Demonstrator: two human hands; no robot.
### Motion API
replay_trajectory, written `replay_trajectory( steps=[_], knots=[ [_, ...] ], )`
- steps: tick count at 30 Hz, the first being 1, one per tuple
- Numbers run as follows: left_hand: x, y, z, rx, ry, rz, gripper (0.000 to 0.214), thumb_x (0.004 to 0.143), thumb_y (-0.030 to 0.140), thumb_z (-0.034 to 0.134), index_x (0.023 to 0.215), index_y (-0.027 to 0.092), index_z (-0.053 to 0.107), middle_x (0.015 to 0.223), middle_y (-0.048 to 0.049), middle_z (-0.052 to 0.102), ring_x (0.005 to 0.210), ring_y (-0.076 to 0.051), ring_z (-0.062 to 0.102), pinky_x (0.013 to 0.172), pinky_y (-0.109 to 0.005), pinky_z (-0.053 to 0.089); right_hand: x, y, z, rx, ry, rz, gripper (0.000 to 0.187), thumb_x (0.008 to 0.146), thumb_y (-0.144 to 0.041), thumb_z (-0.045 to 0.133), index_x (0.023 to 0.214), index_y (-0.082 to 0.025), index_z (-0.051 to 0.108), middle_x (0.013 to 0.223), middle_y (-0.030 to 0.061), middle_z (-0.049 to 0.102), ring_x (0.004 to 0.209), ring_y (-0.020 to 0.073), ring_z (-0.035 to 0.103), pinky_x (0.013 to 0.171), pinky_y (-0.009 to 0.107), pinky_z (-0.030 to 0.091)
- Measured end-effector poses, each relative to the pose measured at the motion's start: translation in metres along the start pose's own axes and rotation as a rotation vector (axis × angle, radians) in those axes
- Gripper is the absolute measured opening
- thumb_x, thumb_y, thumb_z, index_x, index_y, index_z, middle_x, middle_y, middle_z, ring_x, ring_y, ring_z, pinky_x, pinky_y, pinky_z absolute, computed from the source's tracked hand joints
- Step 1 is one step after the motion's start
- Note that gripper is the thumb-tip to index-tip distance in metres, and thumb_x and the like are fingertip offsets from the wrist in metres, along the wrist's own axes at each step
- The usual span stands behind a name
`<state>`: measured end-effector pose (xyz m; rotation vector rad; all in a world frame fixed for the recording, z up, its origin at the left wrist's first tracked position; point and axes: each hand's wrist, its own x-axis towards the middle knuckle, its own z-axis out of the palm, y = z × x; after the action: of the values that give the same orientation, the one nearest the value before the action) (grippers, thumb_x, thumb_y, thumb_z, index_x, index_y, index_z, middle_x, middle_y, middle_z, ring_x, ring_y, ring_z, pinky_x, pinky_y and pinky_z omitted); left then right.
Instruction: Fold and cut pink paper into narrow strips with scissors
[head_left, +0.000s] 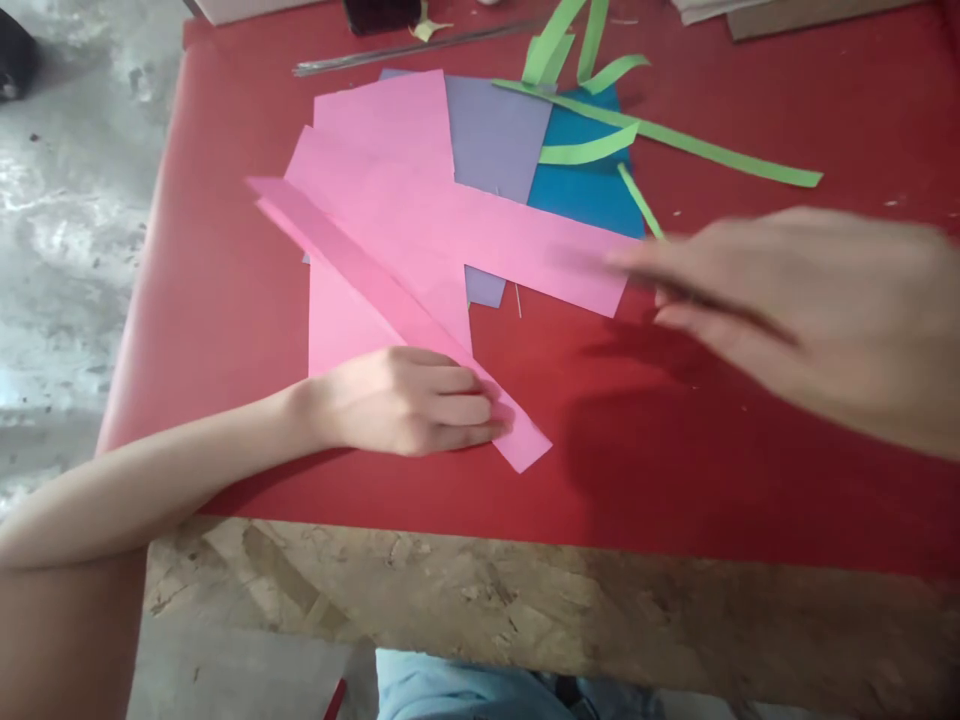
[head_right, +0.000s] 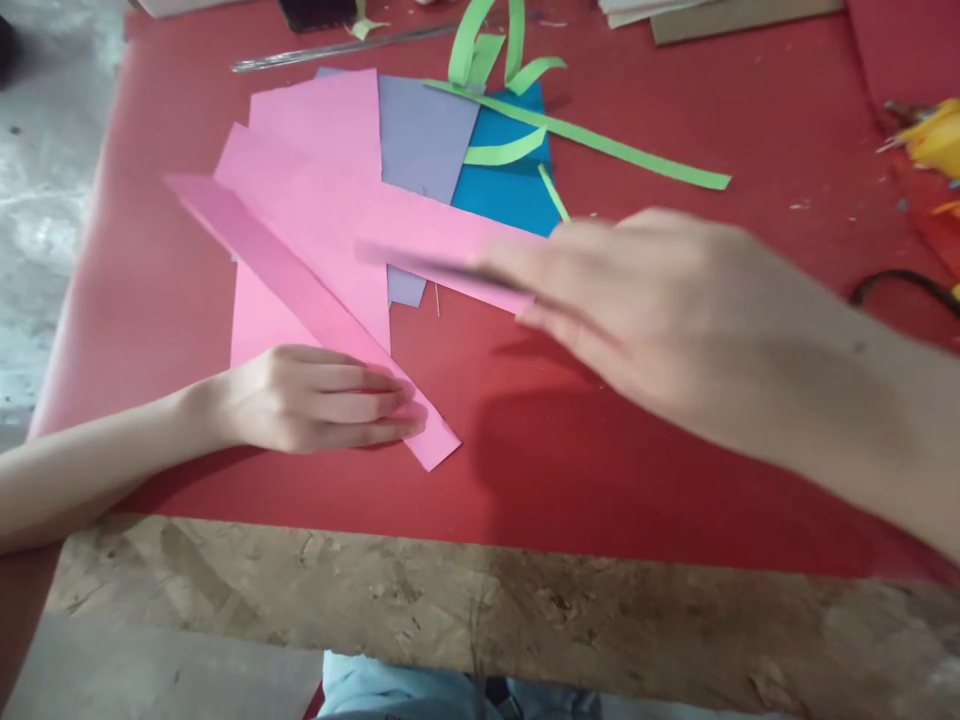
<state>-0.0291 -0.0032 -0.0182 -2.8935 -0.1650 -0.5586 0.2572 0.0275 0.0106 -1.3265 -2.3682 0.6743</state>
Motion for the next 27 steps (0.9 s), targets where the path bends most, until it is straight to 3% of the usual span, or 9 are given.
replay_trajectory(
  steps=[2, 4, 7, 11, 14, 18, 21, 27],
  knots=[
    [-0.003, -0.006, 0.000, -0.078, -0.018, -0.003, 0.022, 0.095, 0.010, 0.053, 0.099, 0.023, 0.070, 0.091, 0.0058, 0.076, 0.089, -0.008, 0.072, 0.078, -0.019, 0.059, -0.009, 0.001, 0.011, -0.121, -0.117, -0.283, 0.041, 0.092, -0.032, 0.038, 0.118, -0.040, 0.068, 0.084, 0.0054, 0.066, 0.081, 0.0252, 0.056, 0.084, 0.049, 0.040],
    [-0.004, -0.009, 0.000, -0.186, -0.111, -0.053, 0.025, 0.097, 0.013, 0.049, 0.101, 0.025, 0.071, 0.091, 0.0039, 0.077, 0.092, -0.009, 0.072, 0.079, -0.022, 0.060, -0.015, 0.002, 0.021, -0.174, -0.163, -0.400, 0.047, 0.092, -0.024, 0.032, 0.116, -0.041, 0.069, 0.081, 0.0066, 0.066, 0.081, 0.0260, 0.056, 0.082, 0.049, 0.040],
    [-0.003, -0.011, 0.000, -0.350, -0.279, -0.162, 0.030, 0.099, 0.017, 0.045, 0.105, 0.030, 0.071, 0.093, 0.0018, 0.076, 0.095, -0.011, 0.072, 0.079, -0.025, 0.060, -0.018, 0.003, 0.030, -0.199, -0.216, -0.381, 0.047, 0.095, -0.024, 0.031, 0.120, -0.041, 0.067, 0.090, 0.0070, 0.068, 0.092, 0.0270, 0.058, 0.088, 0.050, 0.040],
    [-0.002, -0.011, 0.000, -0.413, -0.359, -0.219, 0.034, 0.101, 0.019, 0.040, 0.107, 0.030, 0.071, 0.095, -0.0005, 0.076, 0.093, -0.013, 0.073, 0.075, -0.027, 0.061, -0.017, 0.001, 0.031, -0.108, -0.223, -0.259, 0.042, 0.097, -0.032, 0.033, 0.116, -0.041, 0.069, 0.100, 0.0062, 0.070, 0.099, 0.0270, 0.059, 0.096, 0.052, 0.037],
    [-0.006, -0.011, 0.002, -0.356, -0.246, -0.142, 0.029, 0.099, 0.017, 0.045, 0.105, 0.027, 0.072, 0.092, -0.0004, 0.077, 0.088, -0.014, 0.073, 0.071, -0.026, 0.061, -0.016, 0.002, 0.033, -0.182, -0.197, -0.233, 0.044, 0.099, -0.031, 0.029, 0.117, -0.041, 0.068, 0.101, 0.0048, 0.070, 0.101, 0.0243, 0.058, 0.097, 0.048, 0.038],
    [-0.011, -0.012, 0.005, -0.183, -0.031, 0.028, 0.022, 0.093, 0.011, 0.055, 0.105, 0.022, 0.070, 0.091, 0.0020, 0.076, 0.088, -0.011, 0.073, 0.072, -0.022, 0.059, -0.014, 0.009, 0.036, -0.526, -0.142, -0.523, 0.044, 0.099, -0.019, 0.029, 0.126, -0.031, 0.061, 0.095, 0.0040, 0.068, 0.094, 0.0214, 0.058, 0.085, 0.041, 0.045],
    [-0.012, -0.013, 0.006, -0.140, -0.006, 0.046, 0.022, 0.091, 0.010, 0.057, 0.105, 0.021, 0.070, 0.089, 0.0036, 0.076, 0.085, -0.010, 0.073, 0.070, -0.020, 0.057, -0.013, 0.013, 0.036, -0.700, -0.027, -0.691, 0.042, 0.097, -0.010, 0.030, 0.125, -0.023, 0.059, 0.092, 0.0029, 0.067, 0.090, 0.0190, 0.058, 0.082, 0.037, 0.046],
    [-0.013, -0.012, 0.005, -0.213, -0.064, -0.004, 0.024, 0.093, 0.010, 0.056, 0.107, 0.025, 0.069, 0.093, 0.0029, 0.076, 0.087, -0.011, 0.073, 0.070, -0.022, 0.056, -0.009, 0.012, 0.029, -0.736, -0.074, -0.844, 0.044, 0.095, -0.005, 0.029, 0.128, -0.021, 0.054, 0.105, 0.0032, 0.070, 0.092, 0.0181, 0.059, 0.082, 0.037, 0.047]
  ],
)
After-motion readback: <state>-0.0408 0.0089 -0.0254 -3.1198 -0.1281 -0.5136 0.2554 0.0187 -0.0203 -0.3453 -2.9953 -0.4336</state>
